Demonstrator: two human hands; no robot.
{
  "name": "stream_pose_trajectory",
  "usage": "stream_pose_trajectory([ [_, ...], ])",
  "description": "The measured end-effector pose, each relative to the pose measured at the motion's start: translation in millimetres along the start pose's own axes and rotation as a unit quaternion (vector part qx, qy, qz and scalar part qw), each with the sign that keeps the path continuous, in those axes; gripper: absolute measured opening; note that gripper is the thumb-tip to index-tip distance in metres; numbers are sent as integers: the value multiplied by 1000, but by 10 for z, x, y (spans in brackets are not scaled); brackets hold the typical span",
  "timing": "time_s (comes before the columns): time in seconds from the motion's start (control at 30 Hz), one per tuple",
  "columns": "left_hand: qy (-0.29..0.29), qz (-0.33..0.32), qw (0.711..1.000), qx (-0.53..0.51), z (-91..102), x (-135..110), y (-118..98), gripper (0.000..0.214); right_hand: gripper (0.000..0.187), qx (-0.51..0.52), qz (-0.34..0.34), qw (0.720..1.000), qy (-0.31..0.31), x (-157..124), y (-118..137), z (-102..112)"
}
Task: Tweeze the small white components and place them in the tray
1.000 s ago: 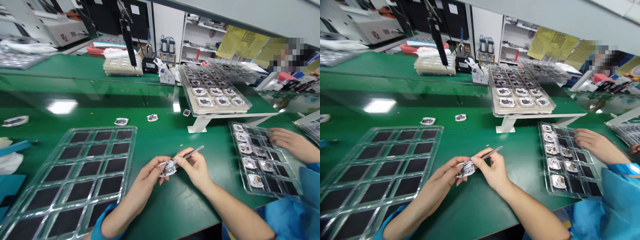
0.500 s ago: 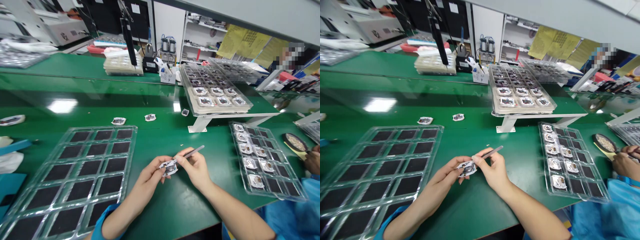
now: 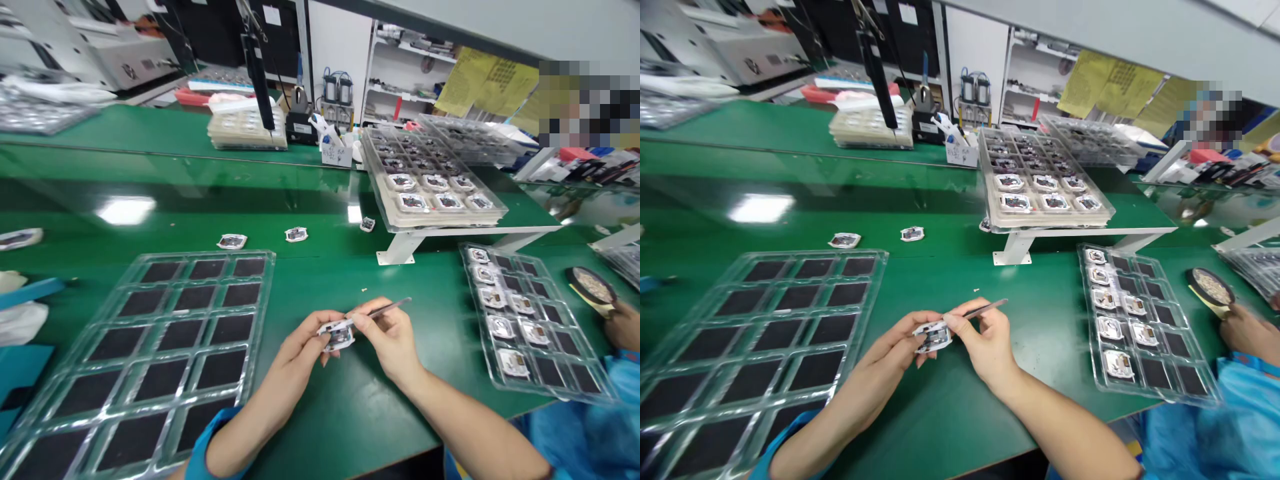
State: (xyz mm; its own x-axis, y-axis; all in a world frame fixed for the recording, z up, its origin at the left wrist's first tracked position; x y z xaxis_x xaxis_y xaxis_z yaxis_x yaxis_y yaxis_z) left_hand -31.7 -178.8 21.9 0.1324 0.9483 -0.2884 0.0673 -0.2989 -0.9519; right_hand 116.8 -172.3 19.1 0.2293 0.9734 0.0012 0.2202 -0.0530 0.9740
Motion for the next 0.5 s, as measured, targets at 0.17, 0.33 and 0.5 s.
stream_pose_trajectory([
  [0.17,-2,14,1000,-24,-10,-3,2,19,10,-15,52,999,2,-26,50,-5],
  [0.33,-16,39,998,-49,-12,10,34,17,4,-50,128,990,33,-78,138,-49],
  [0.5,-18,55,996,-67,-16,15,30,13,3,-55,129,989,46,-96,120,-66],
])
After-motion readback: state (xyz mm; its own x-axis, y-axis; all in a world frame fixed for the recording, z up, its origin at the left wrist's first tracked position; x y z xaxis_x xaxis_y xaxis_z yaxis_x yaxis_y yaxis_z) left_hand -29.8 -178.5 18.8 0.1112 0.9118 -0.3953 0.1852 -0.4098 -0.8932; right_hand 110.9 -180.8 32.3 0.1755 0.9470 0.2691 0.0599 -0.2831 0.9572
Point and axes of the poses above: each hand's wrist, its own x-axis towards the middle knuckle, its own z-axis out of the back of the hand, y = z × x, the point moved 6 cm from there along x, towards the middle knuckle, and after that the axes turned 6 degrees about -y, right-handed, at the moved point
